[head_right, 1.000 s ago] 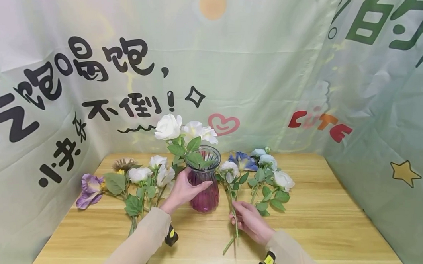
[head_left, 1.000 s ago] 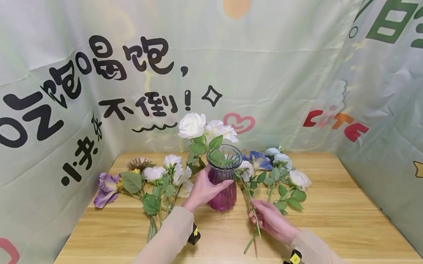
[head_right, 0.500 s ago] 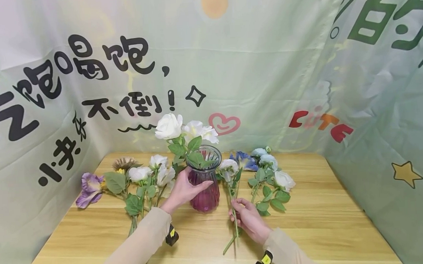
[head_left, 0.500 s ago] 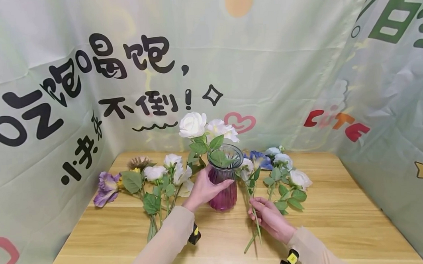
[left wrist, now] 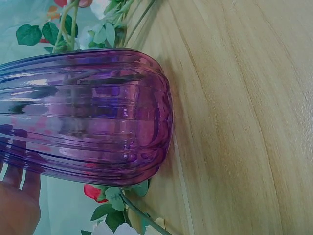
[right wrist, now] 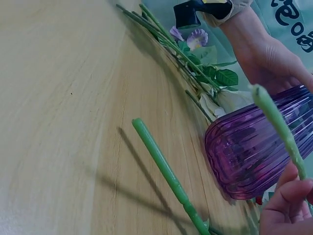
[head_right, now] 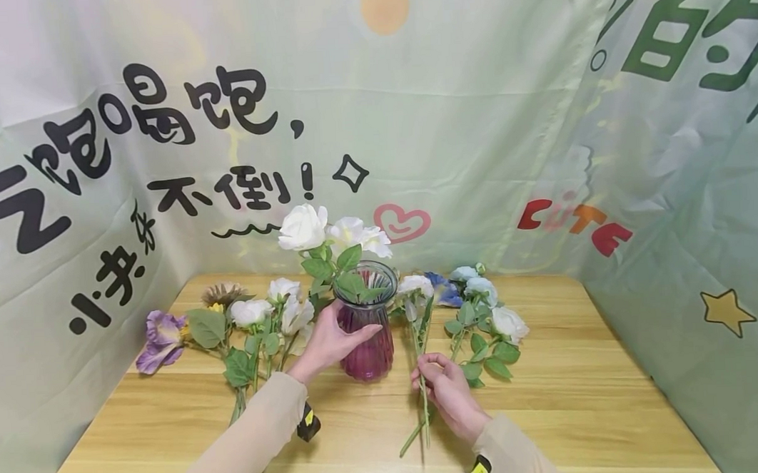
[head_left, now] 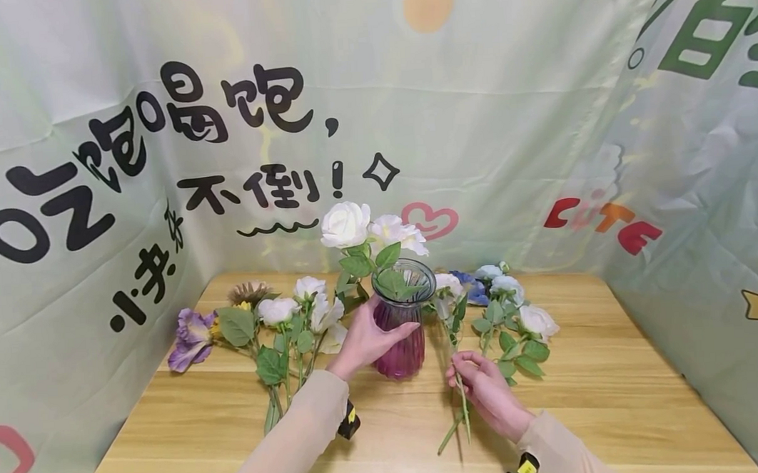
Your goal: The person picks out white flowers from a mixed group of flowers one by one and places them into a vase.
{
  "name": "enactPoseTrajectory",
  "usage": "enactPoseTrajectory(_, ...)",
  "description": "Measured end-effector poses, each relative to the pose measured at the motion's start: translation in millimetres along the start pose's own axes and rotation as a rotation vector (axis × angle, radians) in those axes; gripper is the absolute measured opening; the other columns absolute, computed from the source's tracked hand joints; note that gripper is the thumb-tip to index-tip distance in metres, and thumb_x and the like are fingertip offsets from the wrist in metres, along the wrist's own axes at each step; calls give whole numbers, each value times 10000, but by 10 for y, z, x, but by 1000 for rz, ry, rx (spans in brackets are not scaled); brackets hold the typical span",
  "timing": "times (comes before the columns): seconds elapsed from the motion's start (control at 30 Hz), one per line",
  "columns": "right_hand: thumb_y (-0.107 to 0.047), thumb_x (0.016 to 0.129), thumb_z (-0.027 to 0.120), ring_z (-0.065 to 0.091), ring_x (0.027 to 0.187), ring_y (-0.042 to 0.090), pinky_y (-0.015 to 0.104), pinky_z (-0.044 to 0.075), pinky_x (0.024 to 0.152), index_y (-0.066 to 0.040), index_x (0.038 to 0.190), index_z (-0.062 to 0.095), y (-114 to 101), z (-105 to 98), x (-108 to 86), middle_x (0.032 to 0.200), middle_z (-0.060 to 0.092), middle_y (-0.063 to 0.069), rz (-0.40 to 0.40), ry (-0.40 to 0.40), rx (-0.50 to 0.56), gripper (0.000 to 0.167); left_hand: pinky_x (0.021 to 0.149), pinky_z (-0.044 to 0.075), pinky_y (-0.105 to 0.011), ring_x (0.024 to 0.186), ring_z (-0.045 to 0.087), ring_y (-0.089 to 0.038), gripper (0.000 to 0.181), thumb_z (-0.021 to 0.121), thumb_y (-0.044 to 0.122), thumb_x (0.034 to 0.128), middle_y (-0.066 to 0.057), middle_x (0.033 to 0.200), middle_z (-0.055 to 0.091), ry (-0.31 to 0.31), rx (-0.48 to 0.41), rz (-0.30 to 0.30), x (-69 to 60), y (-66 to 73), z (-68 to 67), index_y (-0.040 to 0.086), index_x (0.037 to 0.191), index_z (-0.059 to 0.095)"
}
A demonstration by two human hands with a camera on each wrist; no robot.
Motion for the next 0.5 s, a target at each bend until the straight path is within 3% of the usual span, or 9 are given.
enactPoseTrajectory(0.3, -127, 1048, 507, 597, 750, 61, 145, 455, 659, -2, 1185, 495, -82, -13, -21, 866, 632, -43, -73, 49, 28, 186, 1011, 546, -381, 1122, 684, -203, 655, 867, 344, 794, -70, 1210, 713, 12, -7, 11, 2, 6, -6, 132, 1338, 572)
enactPoseTrajectory(0.5, -66, 1054, 451, 594, 716, 43, 147, 456, 658, -25, 1243, 396, -146, -22, -8, 826, 649, -63, -107, 44, 52, 202, 998, 551, -374, 1104, 690, -192, 614, 862, 332, 805, -54, 1189, 720, 9, -16, 12, 4, -2, -4, 150, 1321, 583)
Point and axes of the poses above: each hand's wrist, its own x-axis towards the middle knuckle, its own z-axis out of the palm, y = z × x, the point moved 6 cm from there along x, towards the middle knuckle
